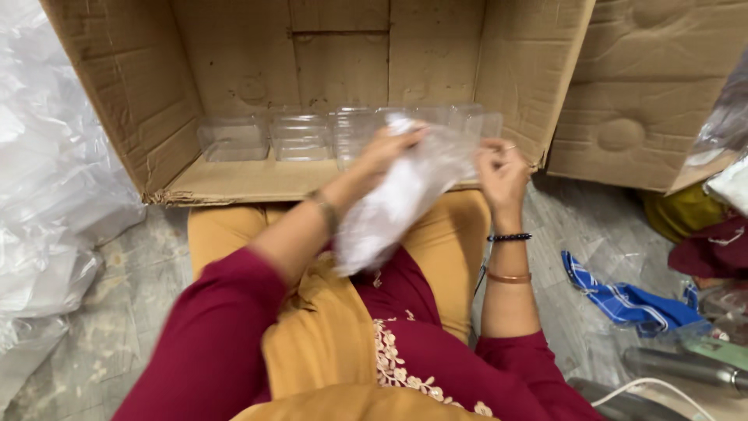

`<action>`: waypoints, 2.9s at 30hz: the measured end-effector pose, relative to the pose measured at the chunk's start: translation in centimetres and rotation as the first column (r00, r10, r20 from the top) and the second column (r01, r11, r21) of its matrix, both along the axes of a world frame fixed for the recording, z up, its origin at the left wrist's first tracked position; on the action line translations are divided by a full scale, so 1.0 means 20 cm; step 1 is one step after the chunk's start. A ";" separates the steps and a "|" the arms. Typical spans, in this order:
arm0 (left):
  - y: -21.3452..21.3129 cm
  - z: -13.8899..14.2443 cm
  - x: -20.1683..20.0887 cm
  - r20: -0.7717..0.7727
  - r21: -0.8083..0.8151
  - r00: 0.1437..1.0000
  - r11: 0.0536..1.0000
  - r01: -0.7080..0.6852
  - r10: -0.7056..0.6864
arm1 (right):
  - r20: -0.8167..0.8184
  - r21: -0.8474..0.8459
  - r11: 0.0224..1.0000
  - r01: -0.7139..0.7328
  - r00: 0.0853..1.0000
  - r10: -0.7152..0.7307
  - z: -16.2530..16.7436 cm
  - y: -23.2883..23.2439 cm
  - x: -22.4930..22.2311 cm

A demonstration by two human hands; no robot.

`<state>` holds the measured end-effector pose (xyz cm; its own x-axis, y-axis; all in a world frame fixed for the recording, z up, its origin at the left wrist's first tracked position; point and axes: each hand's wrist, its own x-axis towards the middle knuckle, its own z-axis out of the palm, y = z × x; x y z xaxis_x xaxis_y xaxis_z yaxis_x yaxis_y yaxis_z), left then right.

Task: The person sits on the floor and packs clear plastic containers into thin plastic bags, twisting the bags closed and placing the bagged containers into a large cardboard box in front of them. They repeat this bagging cycle with containers taken from the box and from the floor.

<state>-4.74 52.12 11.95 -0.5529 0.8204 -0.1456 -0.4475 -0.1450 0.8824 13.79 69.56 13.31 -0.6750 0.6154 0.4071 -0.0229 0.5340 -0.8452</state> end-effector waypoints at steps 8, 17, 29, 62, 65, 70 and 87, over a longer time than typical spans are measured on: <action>0.75 -0.25 0.08 -0.104 -0.327 0.949 0.891 -0.316 0.298 | 0.191 0.103 0.950 0.296 0.931 -0.310 -0.07 0.31 -0.31; -0.58 -0.04 0.01 -0.087 -0.025 0.865 0.867 -0.498 0.494 | -0.334 -0.695 0.519 -0.498 0.862 0.380 -0.27 -0.77 -0.40; -1.99 -0.34 0.37 0.528 -0.001 0.770 0.908 -0.420 0.357 | -0.193 -0.592 0.407 -0.696 0.613 0.767 -0.45 -1.75 -0.59; -2.98 -0.70 0.05 -0.261 -0.587 0.282 0.081 -0.805 0.923 | 0.229 -0.497 0.483 -0.721 0.428 0.874 -0.55 -1.92 -0.78; -2.88 -0.88 -0.02 -0.217 -0.470 0.055 -0.055 -0.881 0.975 | 0.267 -0.409 0.520 -0.750 0.446 0.854 -0.54 -1.94 -0.77; -2.97 -0.80 -0.29 -0.380 -0.275 -0.019 -0.132 -0.952 0.925 | 0.358 -0.223 0.624 -0.749 0.532 0.767 -0.50 -1.97 -0.76; -3.06 -0.69 -0.76 -0.402 -0.330 0.153 0.013 -0.944 0.903 | 0.391 -0.064 0.647 -0.760 0.578 0.716 -0.47 -2.04 -0.74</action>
<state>-19.96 -9.03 -1.80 -0.8161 -0.5513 -0.1732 -0.1903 -0.0265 0.9814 -1.10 28.70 4.01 -0.9790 -0.1911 0.0712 -0.1667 0.5490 -0.8191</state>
